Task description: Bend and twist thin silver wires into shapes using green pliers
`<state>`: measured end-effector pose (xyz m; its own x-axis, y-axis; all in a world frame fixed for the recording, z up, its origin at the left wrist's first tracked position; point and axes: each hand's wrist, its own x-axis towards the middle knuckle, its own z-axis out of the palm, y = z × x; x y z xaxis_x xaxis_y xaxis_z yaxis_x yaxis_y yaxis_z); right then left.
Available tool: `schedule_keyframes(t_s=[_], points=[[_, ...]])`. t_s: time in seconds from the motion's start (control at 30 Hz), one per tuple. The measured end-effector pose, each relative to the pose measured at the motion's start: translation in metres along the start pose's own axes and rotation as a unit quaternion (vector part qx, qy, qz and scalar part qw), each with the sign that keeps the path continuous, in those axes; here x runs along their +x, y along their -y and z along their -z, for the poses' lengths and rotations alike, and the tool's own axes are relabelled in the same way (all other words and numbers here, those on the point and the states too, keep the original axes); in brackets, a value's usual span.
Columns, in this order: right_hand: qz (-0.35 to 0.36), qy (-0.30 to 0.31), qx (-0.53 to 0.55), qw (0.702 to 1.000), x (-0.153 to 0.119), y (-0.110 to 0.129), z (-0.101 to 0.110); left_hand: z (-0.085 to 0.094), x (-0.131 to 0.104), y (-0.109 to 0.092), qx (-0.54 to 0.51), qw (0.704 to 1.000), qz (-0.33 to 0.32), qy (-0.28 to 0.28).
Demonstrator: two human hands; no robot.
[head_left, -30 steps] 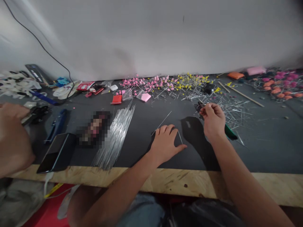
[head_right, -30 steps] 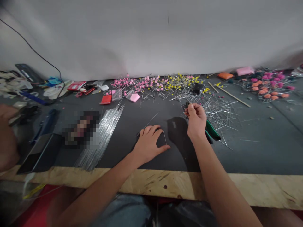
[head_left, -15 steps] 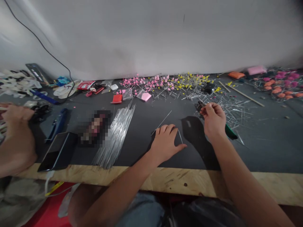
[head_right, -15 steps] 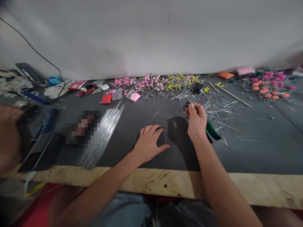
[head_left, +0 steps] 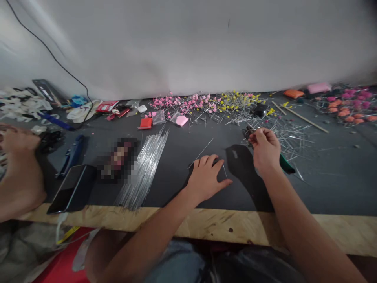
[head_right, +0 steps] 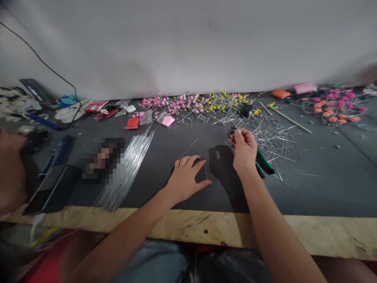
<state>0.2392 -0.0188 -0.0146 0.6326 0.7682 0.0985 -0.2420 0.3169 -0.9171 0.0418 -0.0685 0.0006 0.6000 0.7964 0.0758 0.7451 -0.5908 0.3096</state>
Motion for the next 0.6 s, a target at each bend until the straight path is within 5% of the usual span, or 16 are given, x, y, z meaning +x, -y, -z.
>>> schedule_keyframes(t_s=[0.2,0.37,0.5,0.6], points=[[-0.008,0.014,-0.012,1.000,-0.003,-0.002,-0.004,0.001,0.003,0.003,-0.076,0.997,0.014,-0.003],[-0.051,0.058,-0.031,0.997,-0.016,-0.008,-0.013,0.000,0.003,0.002,-0.241,0.970,0.006,0.015],[-0.077,0.102,-0.028,0.991,-0.025,-0.009,-0.018,-0.005,0.004,0.000,-0.411,0.911,0.033,0.017],[-0.092,0.121,-0.024,0.988,-0.030,-0.008,-0.019,-0.007,0.009,0.004,-0.570,0.816,0.092,-0.033]])
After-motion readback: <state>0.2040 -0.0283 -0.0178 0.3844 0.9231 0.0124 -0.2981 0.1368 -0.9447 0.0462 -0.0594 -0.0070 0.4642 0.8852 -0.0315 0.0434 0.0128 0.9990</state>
